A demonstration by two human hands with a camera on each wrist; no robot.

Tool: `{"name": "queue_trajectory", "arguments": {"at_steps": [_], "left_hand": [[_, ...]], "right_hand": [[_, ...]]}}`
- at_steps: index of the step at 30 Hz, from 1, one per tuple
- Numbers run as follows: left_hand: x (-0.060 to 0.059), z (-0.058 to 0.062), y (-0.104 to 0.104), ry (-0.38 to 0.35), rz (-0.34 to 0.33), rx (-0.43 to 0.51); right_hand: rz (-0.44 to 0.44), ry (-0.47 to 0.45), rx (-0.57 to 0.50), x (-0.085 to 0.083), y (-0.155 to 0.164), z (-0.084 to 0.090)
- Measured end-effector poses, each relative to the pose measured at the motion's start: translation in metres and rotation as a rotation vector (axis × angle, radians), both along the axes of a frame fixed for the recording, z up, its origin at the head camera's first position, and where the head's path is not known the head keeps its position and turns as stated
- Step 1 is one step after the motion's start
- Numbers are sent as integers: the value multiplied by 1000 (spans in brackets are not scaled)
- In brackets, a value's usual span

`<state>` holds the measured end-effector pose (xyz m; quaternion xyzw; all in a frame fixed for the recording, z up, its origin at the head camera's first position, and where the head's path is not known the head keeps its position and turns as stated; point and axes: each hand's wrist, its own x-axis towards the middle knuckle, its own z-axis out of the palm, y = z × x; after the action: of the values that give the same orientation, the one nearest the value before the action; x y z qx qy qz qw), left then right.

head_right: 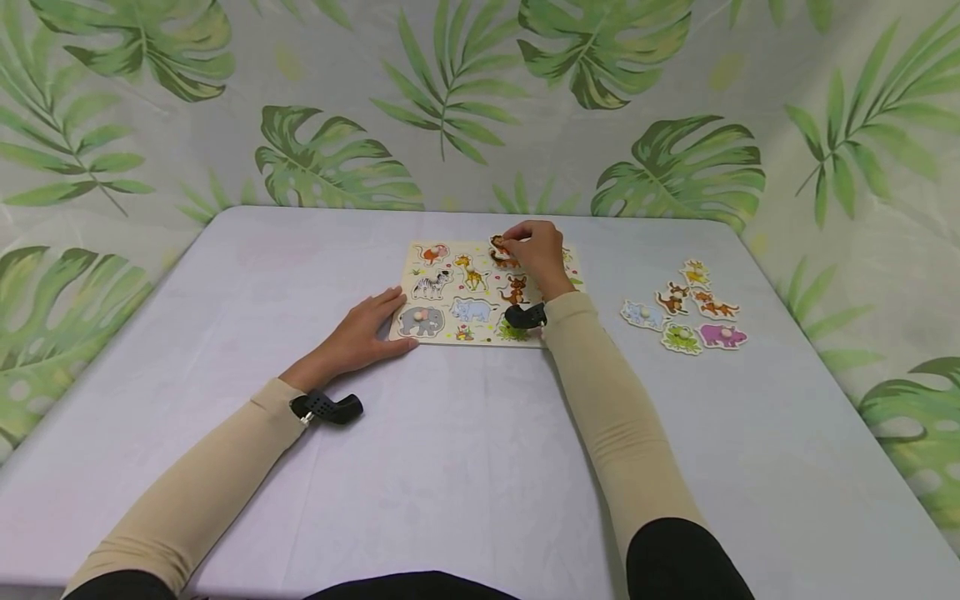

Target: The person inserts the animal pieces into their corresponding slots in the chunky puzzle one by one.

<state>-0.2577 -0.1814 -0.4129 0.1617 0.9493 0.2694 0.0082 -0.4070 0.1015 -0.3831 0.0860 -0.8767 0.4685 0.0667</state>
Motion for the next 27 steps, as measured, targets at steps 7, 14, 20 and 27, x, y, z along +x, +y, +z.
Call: {"name": "queue_trajectory", "arguments": {"at_steps": [7, 14, 20, 27], "left_hand": [[1, 0, 0, -6, 1, -1], [0, -1, -1, 2, -8, 7], [-1, -1, -1, 9, -11, 3], [0, -1, -1, 14, -14, 5]], "right_hand": [[11, 0, 0, 1, -2, -5], [14, 2, -4, -1, -2, -10], [4, 7, 19, -3, -3, -12], [-1, 16, 40, -1, -4, -14]]}}
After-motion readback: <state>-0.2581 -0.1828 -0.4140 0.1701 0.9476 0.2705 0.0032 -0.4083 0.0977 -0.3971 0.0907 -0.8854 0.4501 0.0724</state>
